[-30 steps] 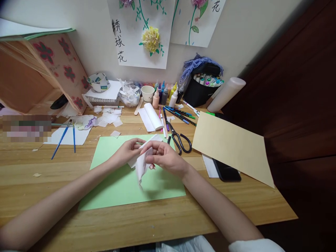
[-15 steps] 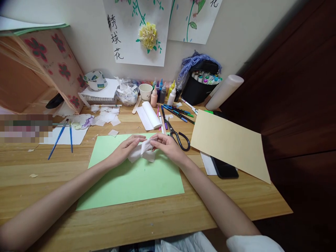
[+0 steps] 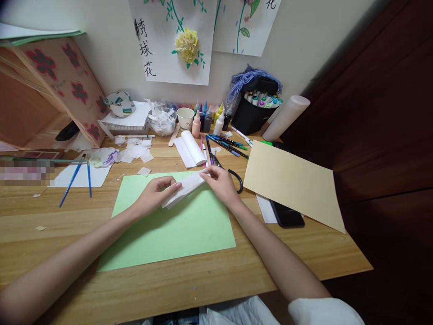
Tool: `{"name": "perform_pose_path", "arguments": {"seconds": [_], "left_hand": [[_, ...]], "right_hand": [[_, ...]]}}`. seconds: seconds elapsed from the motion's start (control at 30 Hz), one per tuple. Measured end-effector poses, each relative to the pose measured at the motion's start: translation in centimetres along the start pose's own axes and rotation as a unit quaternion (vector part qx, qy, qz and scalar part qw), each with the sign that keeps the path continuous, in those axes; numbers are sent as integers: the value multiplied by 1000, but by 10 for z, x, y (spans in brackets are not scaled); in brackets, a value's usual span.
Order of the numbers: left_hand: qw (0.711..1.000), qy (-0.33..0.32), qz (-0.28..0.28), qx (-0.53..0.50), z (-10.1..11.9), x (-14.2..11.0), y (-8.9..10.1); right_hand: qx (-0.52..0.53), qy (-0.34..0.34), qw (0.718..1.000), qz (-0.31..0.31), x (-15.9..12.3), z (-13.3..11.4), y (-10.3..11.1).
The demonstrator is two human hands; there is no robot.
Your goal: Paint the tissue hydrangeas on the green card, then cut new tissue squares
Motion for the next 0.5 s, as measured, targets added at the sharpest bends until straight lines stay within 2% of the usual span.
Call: {"name": "perform_pose_path", "arguments": {"seconds": [0.13,0.23,0.4,0.5], "left_hand": [[983,-40,27,176,-1,0,5],[968,-62,27,243,-1,1,5],[976,-109,20,185,3,3,0],[984,-102,35,139,2,5,4]], "right_hand": [[-113,47,992,25,0,1,-3],[-85,58,995,7,-1,-1,-9],[46,63,996,-52,-3,-14,-14],[-30,53,997,-53,-7,-18,-3]]}}
Point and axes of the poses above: each hand's wrist, its own x-axis towards the middle knuckle, its own y-axis out of the back of the hand, z = x × y, the point moved 6 cm from there along x, towards the middle knuckle, and after that the axes turned 8 degrees about -x, right-handed, at the moved point
